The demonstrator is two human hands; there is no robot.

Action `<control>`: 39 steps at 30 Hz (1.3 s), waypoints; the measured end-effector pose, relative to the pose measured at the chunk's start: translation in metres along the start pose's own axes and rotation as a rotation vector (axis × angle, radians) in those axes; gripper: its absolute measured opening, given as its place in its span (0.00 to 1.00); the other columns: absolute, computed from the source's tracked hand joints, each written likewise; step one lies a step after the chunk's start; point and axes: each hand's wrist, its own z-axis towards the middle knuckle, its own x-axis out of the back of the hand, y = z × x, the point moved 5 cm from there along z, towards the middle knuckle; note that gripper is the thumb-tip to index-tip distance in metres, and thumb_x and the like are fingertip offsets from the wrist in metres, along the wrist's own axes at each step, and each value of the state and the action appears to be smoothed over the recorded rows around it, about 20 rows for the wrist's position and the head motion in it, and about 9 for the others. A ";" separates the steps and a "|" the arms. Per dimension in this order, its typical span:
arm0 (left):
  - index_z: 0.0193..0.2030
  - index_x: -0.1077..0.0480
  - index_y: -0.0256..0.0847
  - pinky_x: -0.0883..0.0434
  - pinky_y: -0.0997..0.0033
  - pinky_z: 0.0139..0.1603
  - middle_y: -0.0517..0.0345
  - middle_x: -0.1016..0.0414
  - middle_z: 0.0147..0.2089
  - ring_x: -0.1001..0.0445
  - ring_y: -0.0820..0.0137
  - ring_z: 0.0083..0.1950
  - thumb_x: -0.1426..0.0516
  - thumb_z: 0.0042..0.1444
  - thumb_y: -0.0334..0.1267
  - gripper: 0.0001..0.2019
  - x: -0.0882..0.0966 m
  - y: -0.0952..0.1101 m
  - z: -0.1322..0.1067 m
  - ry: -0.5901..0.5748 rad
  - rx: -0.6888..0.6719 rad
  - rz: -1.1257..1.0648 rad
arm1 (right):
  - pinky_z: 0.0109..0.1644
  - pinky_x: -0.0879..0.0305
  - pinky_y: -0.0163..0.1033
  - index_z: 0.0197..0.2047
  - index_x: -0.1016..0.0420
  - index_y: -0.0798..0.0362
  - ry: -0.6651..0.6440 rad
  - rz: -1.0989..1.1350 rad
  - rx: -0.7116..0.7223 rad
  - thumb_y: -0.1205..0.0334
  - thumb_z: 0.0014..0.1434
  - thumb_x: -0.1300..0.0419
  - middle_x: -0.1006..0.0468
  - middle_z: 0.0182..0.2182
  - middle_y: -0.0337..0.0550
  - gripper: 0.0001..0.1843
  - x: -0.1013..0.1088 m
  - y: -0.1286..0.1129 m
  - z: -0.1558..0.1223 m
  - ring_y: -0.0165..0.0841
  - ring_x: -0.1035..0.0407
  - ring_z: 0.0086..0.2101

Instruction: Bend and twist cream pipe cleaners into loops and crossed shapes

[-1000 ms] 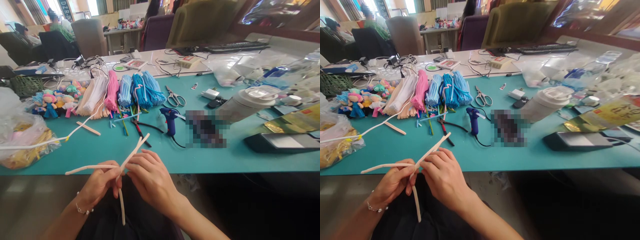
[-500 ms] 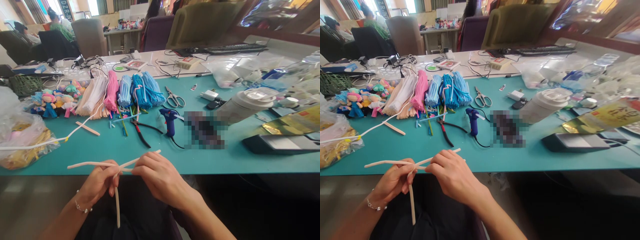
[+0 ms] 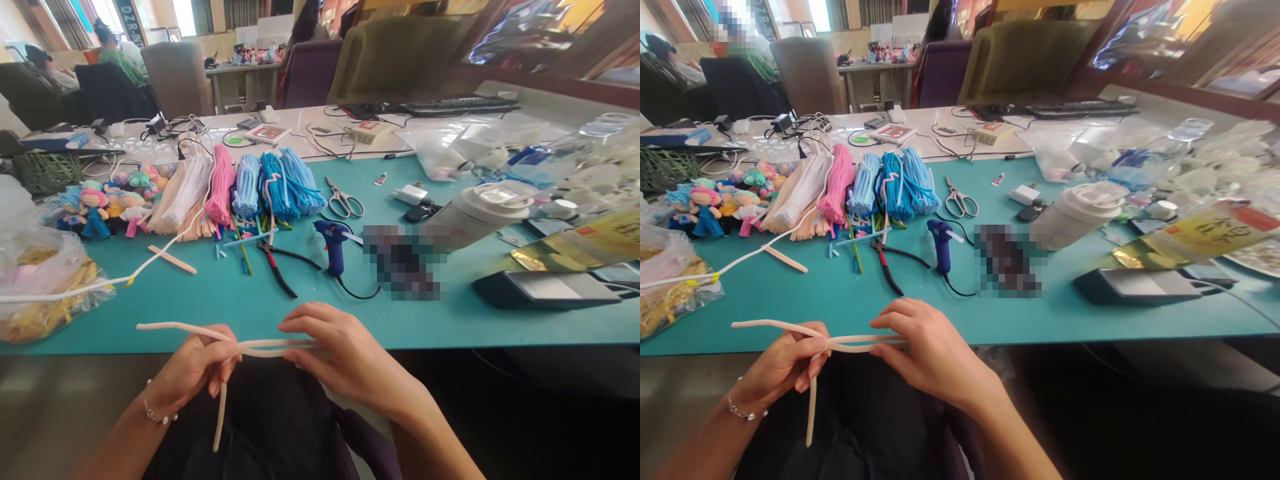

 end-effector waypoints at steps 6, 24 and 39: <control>0.24 0.27 0.36 0.39 0.78 0.18 0.60 0.29 0.18 0.36 0.77 0.16 0.41 0.51 0.44 0.13 0.003 0.011 -0.002 0.078 -0.192 0.362 | 0.31 0.41 0.33 0.33 0.25 0.55 -0.145 -0.022 -0.035 0.71 0.62 0.44 0.26 0.27 0.41 0.08 -0.016 -0.006 0.002 0.30 0.33 0.28; 0.20 0.31 0.37 0.53 0.78 0.15 0.68 0.42 0.12 0.51 0.82 0.13 0.38 0.45 0.43 0.13 -0.010 0.006 -0.005 -0.095 -0.091 0.113 | 0.29 0.41 0.33 0.36 0.26 0.54 -0.107 -0.112 0.065 0.65 0.66 0.46 0.25 0.27 0.41 0.09 -0.018 0.000 0.004 0.30 0.33 0.26; 0.18 0.33 0.37 0.55 0.79 0.11 0.64 0.36 0.12 0.50 0.83 0.10 0.37 0.44 0.47 0.16 -0.013 0.001 0.002 -0.078 -0.008 0.055 | 0.48 0.34 0.39 0.38 0.26 0.53 0.211 -0.186 0.405 0.66 0.67 0.48 0.22 0.31 0.40 0.10 -0.028 -0.028 0.005 0.29 0.32 0.29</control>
